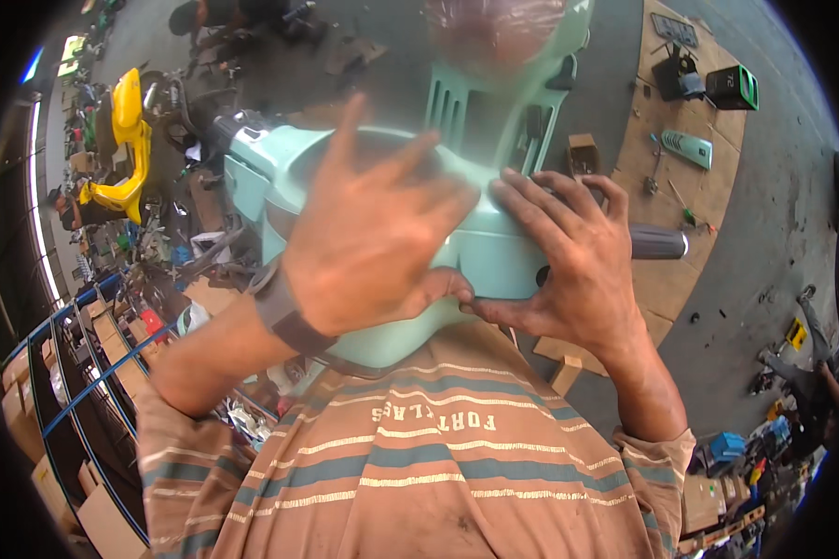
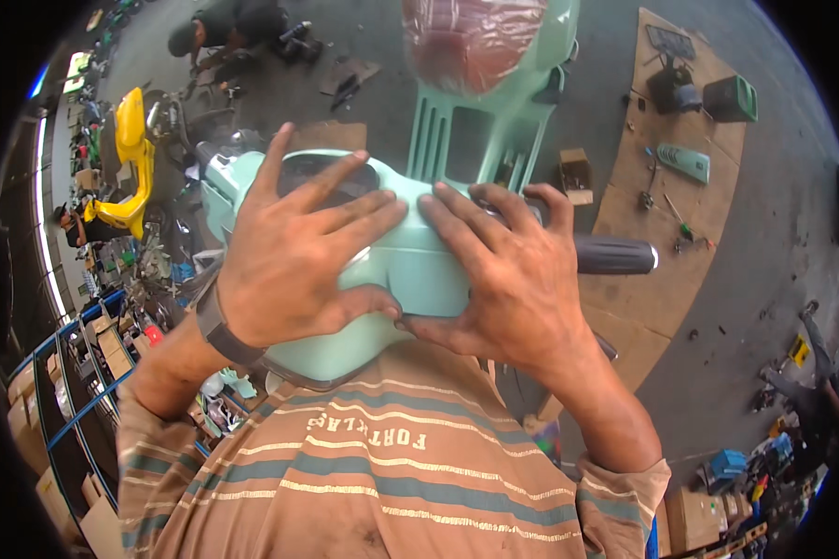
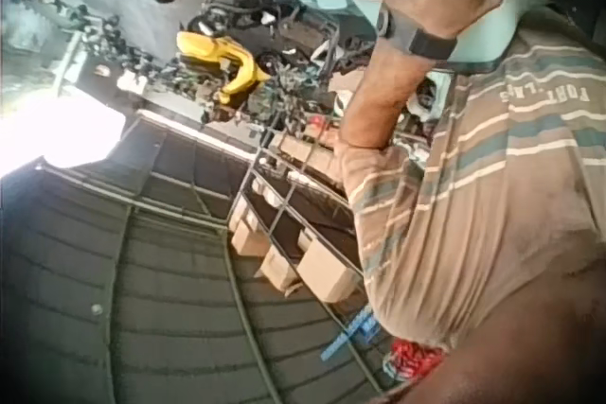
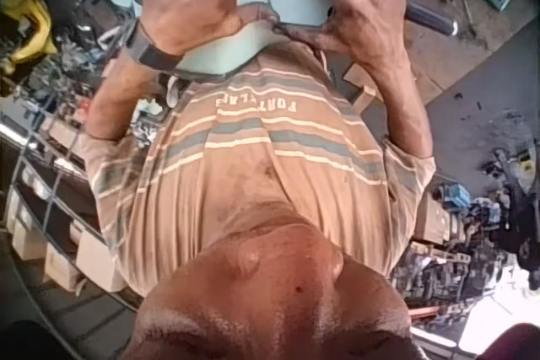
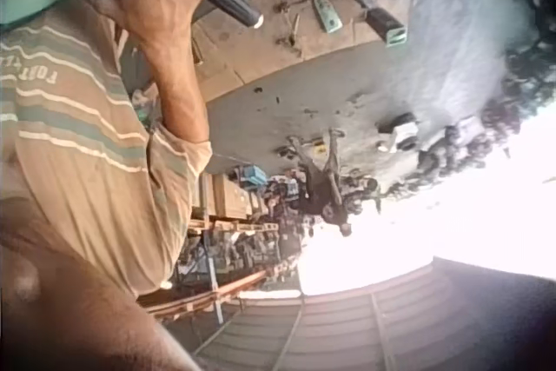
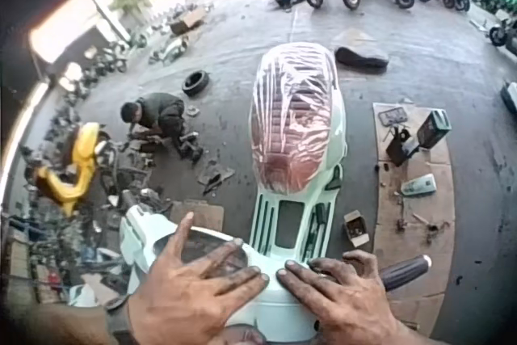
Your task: The person assembles the front panels and floorboard strips of a scooter, connecting electrical wires, positioning the headset and front fairing, and using a screwdriver to secure screws into the floorboard.
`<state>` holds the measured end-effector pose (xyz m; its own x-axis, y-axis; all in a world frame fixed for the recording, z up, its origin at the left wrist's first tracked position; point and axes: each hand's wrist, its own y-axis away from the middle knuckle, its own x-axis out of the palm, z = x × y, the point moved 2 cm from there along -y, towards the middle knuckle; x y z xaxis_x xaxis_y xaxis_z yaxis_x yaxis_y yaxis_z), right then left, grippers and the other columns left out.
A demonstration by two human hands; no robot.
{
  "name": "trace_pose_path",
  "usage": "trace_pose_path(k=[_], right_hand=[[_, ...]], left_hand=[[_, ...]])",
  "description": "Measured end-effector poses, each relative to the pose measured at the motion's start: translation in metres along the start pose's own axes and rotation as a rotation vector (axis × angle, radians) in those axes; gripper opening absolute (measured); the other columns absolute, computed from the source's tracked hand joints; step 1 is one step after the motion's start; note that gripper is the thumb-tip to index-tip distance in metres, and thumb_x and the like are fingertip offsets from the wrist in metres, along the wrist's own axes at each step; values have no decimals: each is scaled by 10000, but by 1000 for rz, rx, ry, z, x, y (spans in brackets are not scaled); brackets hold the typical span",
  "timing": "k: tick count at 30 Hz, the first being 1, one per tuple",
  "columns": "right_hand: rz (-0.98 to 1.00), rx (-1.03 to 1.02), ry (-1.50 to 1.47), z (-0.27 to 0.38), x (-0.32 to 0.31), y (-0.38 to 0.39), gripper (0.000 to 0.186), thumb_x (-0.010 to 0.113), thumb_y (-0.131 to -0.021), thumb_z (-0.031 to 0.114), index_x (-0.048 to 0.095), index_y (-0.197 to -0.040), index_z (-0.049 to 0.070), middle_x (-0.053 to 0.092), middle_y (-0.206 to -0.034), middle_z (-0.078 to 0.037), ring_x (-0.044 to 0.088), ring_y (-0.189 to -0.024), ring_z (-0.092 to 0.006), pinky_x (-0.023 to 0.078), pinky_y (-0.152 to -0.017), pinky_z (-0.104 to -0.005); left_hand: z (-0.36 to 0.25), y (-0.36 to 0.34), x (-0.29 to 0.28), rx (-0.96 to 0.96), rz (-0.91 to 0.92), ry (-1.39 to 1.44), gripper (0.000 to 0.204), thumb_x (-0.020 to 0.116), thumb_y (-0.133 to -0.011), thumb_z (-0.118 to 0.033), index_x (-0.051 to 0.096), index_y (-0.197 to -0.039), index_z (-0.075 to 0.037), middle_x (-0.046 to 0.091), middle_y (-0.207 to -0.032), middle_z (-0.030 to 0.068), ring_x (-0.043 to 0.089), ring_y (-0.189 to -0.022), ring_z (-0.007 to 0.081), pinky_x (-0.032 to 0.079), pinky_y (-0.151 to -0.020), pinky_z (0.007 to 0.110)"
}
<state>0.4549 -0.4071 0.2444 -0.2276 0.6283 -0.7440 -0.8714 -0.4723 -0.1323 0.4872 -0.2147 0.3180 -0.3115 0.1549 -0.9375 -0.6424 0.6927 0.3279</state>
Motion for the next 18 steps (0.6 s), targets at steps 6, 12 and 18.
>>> trace_pose_path(k=[6, 12, 18], right_hand=[[-12, 112, 72, -4, -13, 10, 968, 815, -579, 648, 556, -1394, 194, 460, -1483, -127, 371, -1383, -353, 154, -1153, -554], [-159, 147, -113, -18, -8, 27, 1008, 823, -554, 665, 567, -1372, 134, 459, -1470, -211, 399, -1361, -411, 277, -1111, -564], [-164, 184, -118, -34, -12, 46, 1058, 843, -552, 654, 529, -1373, 65, 553, -1385, -200, 477, -1316, -385, 295, -1115, -541]], left_hand=[[69, 97, 5, -390, -491, 189, 667, 692, -852, -479, 565, -1368, -76, 535, -1429, 152, 386, -1414, 375, 237, -1160, 550], [75, 163, 95, -652, -735, 668, 781, 514, -962, -544, 404, -1444, 61, 435, -1484, 222, 386, -1409, 340, 296, -1156, 487], [83, 174, 135, -813, -818, 913, 648, 348, -1055, -410, 309, -1501, 58, 323, -1562, 199, 335, -1431, 300, 253, -1181, 434]])
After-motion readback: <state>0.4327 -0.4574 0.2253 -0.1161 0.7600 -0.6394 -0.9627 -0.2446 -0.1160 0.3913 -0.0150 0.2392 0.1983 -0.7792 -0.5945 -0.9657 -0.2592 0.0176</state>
